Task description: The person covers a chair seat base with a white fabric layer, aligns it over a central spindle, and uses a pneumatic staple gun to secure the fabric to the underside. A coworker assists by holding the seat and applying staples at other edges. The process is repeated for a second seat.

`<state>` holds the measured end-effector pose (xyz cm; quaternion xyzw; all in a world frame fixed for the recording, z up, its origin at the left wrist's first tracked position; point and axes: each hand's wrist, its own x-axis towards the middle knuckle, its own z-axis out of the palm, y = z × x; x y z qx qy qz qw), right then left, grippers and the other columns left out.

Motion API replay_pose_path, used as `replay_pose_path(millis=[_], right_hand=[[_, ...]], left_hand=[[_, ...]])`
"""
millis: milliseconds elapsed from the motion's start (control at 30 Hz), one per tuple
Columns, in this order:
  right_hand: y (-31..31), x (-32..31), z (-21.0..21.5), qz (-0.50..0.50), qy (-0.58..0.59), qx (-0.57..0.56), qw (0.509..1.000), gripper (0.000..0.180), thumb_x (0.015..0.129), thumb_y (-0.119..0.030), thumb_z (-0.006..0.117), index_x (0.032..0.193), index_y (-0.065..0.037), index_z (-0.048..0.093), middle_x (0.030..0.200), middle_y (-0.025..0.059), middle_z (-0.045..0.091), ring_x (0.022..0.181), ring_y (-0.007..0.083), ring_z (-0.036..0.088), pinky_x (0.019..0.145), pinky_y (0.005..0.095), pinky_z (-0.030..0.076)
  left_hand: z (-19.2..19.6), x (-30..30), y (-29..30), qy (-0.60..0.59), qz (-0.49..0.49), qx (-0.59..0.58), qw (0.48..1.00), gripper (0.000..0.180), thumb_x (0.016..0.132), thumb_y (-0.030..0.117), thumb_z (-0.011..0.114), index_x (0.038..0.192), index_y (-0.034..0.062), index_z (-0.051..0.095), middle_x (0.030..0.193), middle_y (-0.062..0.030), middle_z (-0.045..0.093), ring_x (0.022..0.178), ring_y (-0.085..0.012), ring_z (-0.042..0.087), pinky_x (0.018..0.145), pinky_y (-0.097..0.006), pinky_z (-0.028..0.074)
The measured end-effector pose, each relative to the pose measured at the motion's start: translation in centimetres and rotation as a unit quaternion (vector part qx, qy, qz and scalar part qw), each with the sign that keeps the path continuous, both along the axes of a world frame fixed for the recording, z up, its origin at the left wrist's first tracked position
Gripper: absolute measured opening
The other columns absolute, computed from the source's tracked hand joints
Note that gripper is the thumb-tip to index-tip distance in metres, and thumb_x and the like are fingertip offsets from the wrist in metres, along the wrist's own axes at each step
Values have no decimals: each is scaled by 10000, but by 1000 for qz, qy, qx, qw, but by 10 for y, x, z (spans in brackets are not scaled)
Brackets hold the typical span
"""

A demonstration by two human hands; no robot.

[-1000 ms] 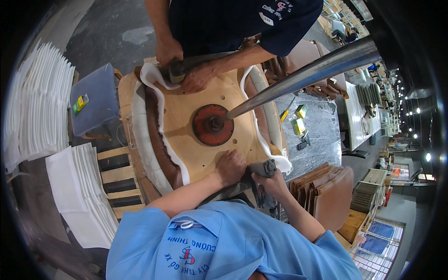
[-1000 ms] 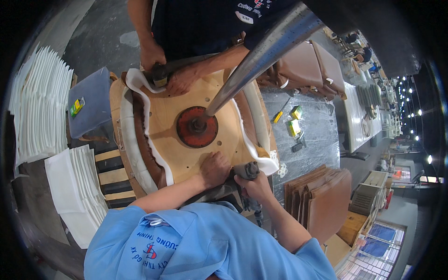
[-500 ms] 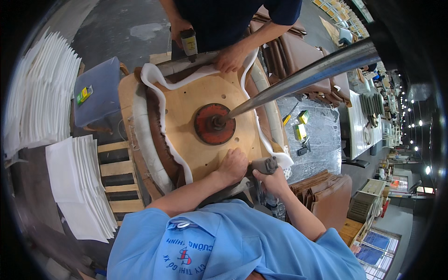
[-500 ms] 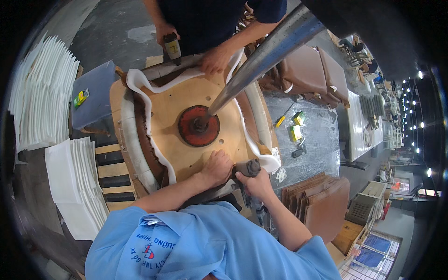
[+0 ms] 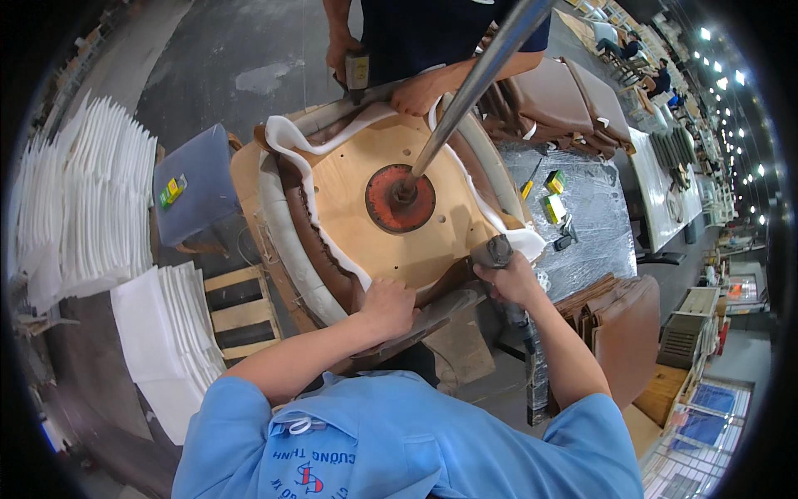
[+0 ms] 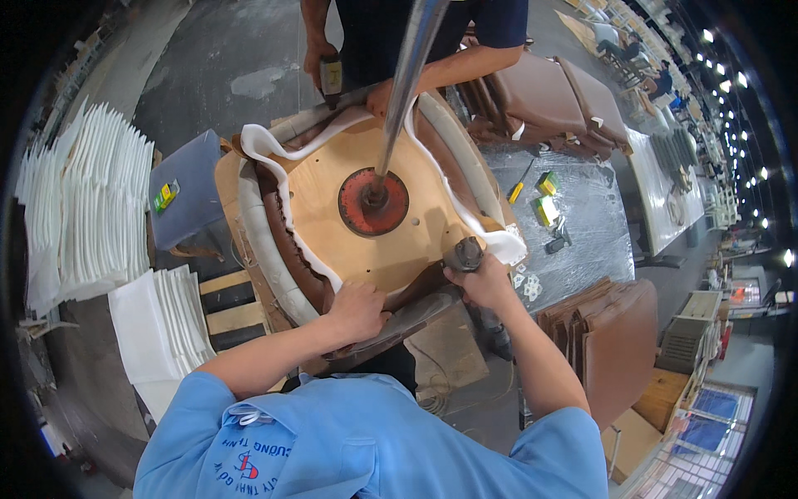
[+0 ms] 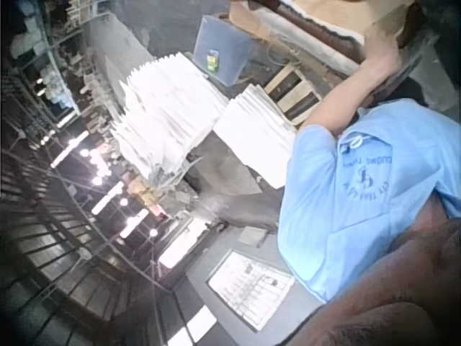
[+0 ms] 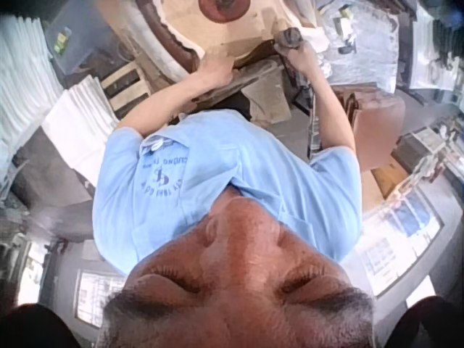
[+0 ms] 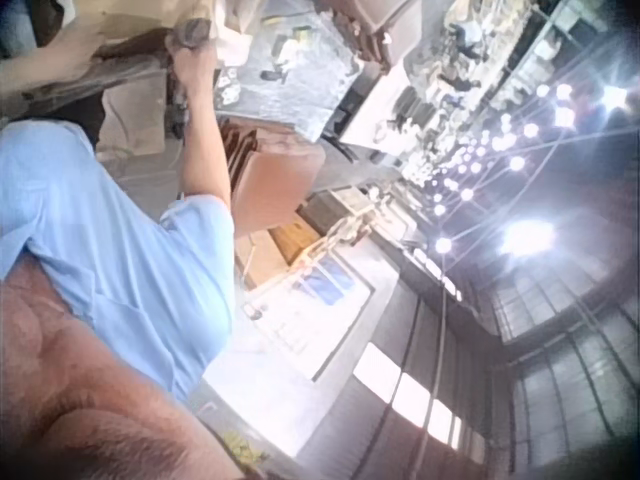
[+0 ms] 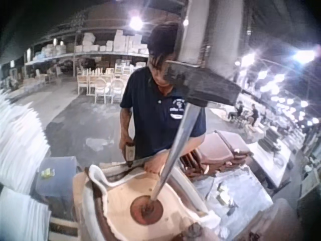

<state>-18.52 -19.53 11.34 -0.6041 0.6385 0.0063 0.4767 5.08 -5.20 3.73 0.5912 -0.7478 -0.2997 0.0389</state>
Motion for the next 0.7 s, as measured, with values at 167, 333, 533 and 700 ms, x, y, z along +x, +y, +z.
replay_pose_path(millis=[167,333,533,700], right_hand=[[7,2,3,-10,12,7,1000,383,968,-276,843,1176,27,736,805,72,723,533,142,636,461,304,516],[31,3,10,-24,-4,-4,1000,329,972,-233,838,1158,19,739,771,61,704,543,141,638,485,307,514],[89,19,13,-80,-109,58,989,354,972,-147,826,1278,-13,713,887,41,716,610,128,658,533,303,527],[100,42,-1,-71,-108,101,986,349,965,-166,846,1256,-17,724,852,21,706,621,112,656,545,296,529]], left_hand=[[-27,-1,-5,1,-28,-18,999,325,992,330,705,1011,17,791,1050,-212,759,1037,-399,729,938,-529,539],[-48,13,-2,125,12,-92,988,210,955,236,722,932,31,765,960,-181,739,991,-401,710,902,-531,529],[-62,16,-3,135,18,-198,971,138,897,189,770,886,61,722,929,-121,686,984,-346,652,873,-513,470],[-57,23,-9,152,36,-219,963,116,908,182,755,871,75,728,929,-91,679,1009,-317,620,880,-483,447]])
